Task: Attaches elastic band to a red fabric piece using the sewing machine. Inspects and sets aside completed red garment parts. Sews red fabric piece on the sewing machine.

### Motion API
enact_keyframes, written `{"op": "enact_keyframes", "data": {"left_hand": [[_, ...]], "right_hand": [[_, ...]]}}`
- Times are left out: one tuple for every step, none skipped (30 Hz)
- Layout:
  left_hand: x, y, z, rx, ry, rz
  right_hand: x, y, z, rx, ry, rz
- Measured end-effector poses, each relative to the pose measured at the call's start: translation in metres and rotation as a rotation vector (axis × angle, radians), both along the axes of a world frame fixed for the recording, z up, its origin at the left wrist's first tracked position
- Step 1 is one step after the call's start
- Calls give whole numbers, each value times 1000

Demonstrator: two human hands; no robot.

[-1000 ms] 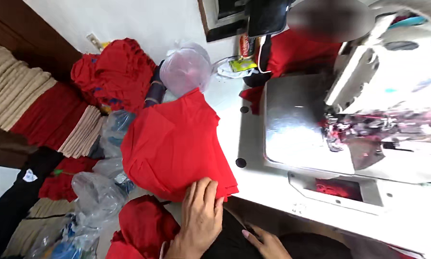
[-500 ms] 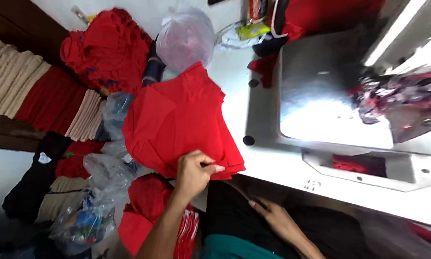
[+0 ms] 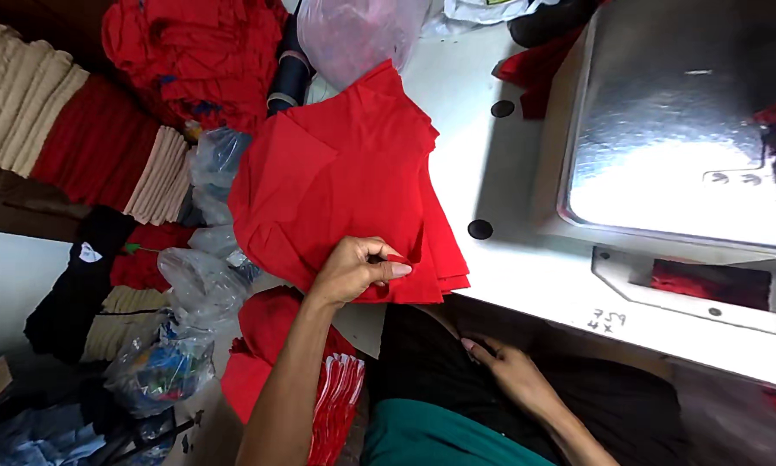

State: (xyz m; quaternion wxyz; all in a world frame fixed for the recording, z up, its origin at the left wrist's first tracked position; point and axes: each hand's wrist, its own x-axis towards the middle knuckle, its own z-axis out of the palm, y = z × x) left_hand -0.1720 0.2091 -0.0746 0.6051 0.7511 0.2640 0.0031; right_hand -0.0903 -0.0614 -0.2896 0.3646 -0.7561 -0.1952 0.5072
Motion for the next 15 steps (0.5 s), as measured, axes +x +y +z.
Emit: {"op": "enact_keyframes", "data": {"left_hand": [[0, 1, -1, -10, -2, -4], [1, 2, -3, -22, 7, -3], [2, 3, -3, -35, 26, 0], [3, 4, -2, -47, 53, -2], [5, 6, 0, -70, 82, -2], [7, 8, 2, -100, 109, -4], [9, 11, 5, -130, 135, -16], [11, 16, 7, -143, 159, -30], [13, 22, 10, -106, 183, -41], [16, 29, 14, 10, 211, -34], [19, 36, 22, 217, 244, 9], [22, 44, 33, 467, 260, 110], [25, 51, 49, 673, 227, 239], [29, 58, 67, 831, 108, 383], [32, 63, 88, 952, -70, 507]], "right_hand": [[0, 1, 1, -3, 8, -8], [0, 1, 1, -6, 14, -15], [0, 1, 1, -7, 19, -24], [-1, 1, 0, -7, 20, -34], [-1, 1, -1, -5, 20, -45], [-1, 1, -2, 0, 21, -56], [-1, 1, -3, 1, 29, -60], [-1, 0, -3, 2, 39, -57], [0, 0, -2, 6, 47, -50], [1, -1, -1, 11, 49, -42], [1, -1, -1, 11, 54, -32], [1, -2, -1, 7, 57, -25], [1, -2, -1, 0, 57, -17], [2, -3, -1, -6, 57, -8], [2, -2, 1, -8, 55, -8]]}}
